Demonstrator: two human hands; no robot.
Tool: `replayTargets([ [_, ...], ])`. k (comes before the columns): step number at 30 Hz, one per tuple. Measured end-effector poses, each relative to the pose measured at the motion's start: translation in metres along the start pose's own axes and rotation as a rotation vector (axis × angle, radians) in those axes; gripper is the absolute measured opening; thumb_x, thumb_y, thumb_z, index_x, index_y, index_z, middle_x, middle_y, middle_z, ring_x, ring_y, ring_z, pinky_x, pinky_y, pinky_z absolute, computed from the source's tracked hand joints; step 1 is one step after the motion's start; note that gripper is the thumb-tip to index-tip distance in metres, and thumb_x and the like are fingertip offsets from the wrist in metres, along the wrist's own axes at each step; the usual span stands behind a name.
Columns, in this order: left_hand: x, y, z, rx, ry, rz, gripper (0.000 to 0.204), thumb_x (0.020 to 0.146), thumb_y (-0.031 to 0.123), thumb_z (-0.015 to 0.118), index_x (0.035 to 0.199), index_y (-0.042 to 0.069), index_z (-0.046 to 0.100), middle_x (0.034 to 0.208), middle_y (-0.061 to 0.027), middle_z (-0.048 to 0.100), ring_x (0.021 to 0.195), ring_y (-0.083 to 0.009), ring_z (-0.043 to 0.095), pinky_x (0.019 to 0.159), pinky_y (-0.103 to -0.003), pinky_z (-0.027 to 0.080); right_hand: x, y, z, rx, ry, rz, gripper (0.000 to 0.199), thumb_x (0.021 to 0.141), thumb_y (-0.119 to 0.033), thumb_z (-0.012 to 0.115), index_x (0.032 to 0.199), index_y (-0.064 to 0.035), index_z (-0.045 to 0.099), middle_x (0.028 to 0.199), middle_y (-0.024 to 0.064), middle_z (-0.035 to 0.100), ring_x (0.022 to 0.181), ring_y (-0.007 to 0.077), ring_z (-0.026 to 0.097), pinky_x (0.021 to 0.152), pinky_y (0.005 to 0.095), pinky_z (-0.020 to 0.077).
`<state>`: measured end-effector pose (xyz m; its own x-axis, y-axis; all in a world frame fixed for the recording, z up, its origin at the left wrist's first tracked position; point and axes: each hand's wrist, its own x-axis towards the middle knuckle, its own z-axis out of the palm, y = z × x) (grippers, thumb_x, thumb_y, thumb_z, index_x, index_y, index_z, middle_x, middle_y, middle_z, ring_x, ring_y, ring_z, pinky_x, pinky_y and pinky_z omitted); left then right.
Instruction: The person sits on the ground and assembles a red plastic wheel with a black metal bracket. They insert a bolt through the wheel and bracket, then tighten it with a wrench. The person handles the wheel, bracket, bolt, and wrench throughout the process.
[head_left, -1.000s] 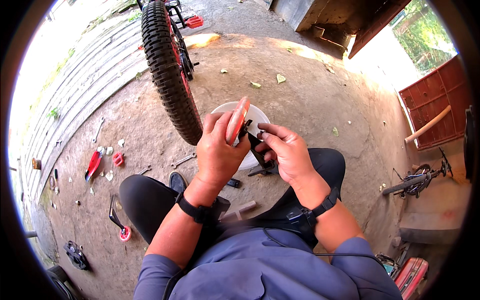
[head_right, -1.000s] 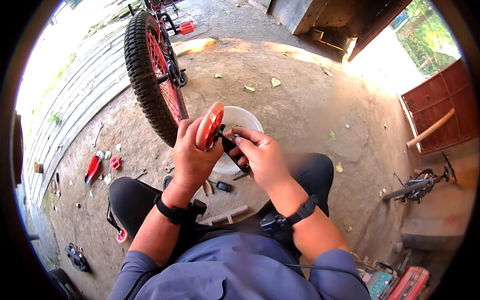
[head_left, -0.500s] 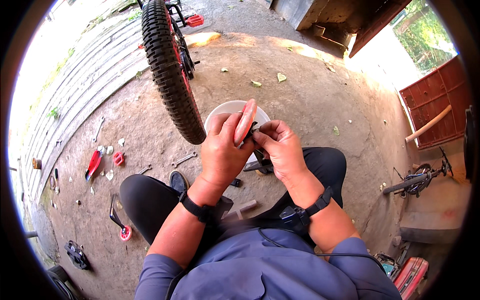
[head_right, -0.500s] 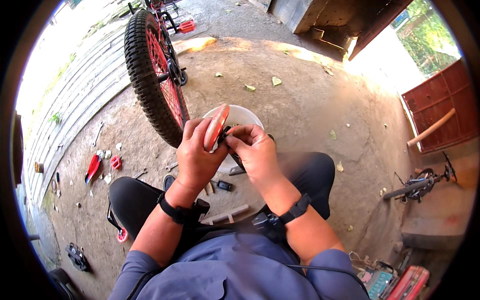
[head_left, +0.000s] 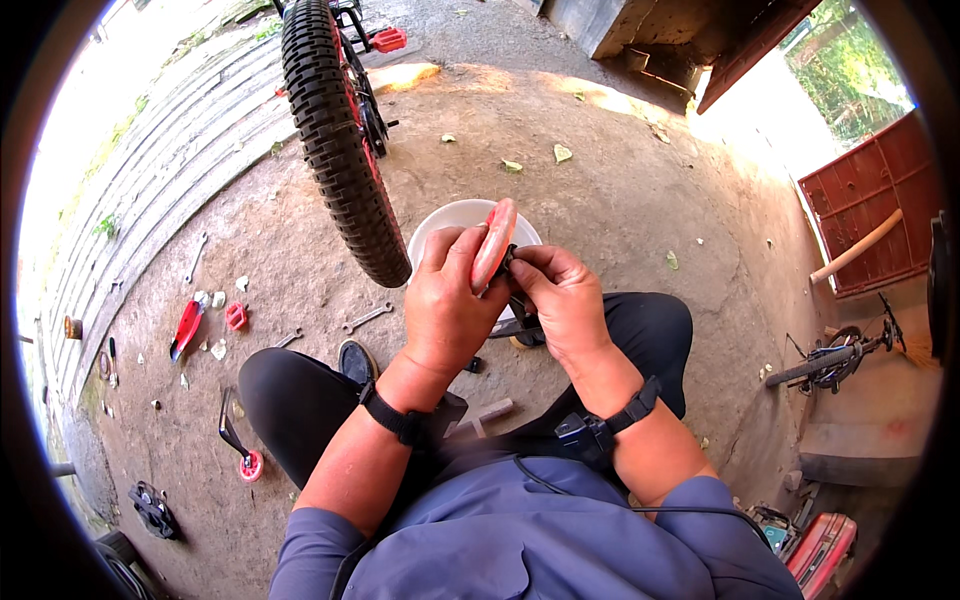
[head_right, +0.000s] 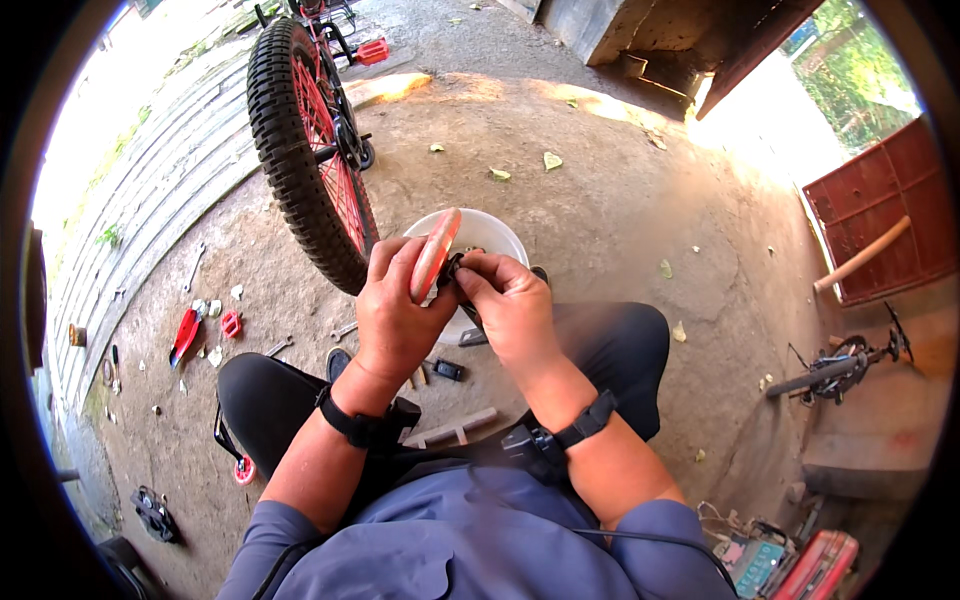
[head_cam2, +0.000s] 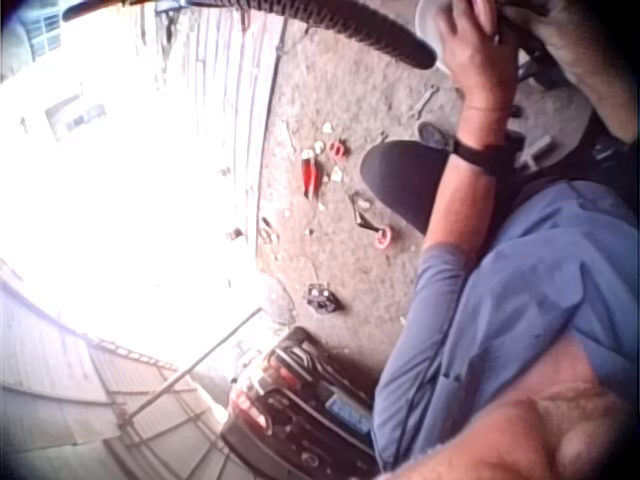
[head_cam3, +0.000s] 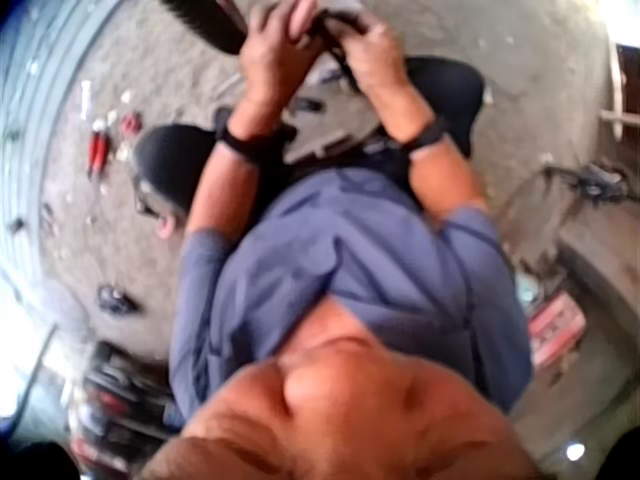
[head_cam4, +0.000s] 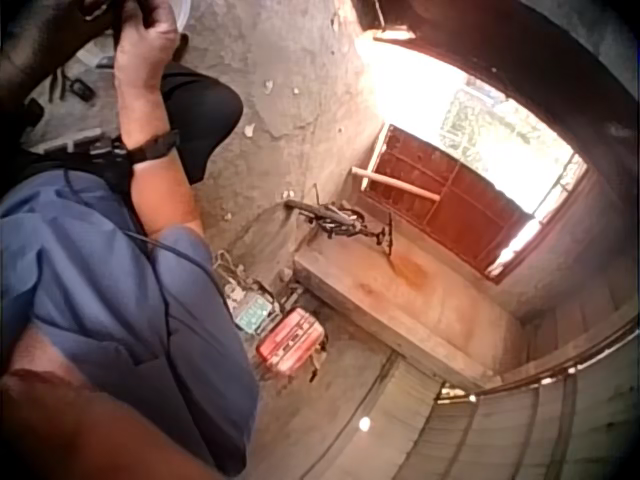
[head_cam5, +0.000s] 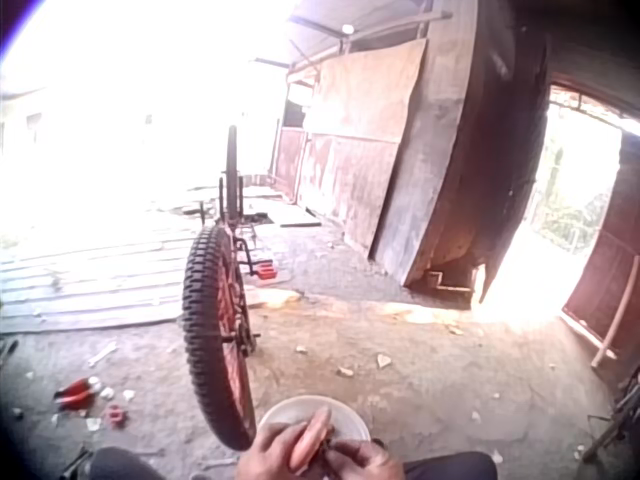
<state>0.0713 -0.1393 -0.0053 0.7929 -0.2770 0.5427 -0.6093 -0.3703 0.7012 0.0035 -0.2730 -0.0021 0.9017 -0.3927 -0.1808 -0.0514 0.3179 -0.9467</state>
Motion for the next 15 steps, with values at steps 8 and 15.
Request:
replayTargets([
  [8,-0.0004,0.0021,0.0000,-0.023,-0.002,0.015,0.048,0.070,0.008,0.077,0.116,0.008,0.064,0.107,-0.0129,0.063,0.090,-0.0339,0.067,0.074,-0.041,0.057,-0.0021,0.0016,0.0005,0.061,0.011,0.030,0.017,0.095,-0.002,0.066,0.111,0.0015,0.067,0.101,0.0041,0.070,0.090,0.0083,0.064,0.080,0.0213,0.0532],
  [15,-0.0006,0.0031,-0.0002,-0.029,0.005,0.003,0.050,0.069,0.007,0.078,0.117,0.008,0.065,0.106,-0.0120,0.064,0.091,-0.0331,0.067,0.076,-0.041,0.057,-0.0030,-0.0008,0.0011,0.026,0.009,0.032,0.017,0.094,-0.002,0.066,0.111,0.0012,0.067,0.100,0.0030,0.069,0.089,0.0080,0.063,0.079,0.0216,0.0526],
])
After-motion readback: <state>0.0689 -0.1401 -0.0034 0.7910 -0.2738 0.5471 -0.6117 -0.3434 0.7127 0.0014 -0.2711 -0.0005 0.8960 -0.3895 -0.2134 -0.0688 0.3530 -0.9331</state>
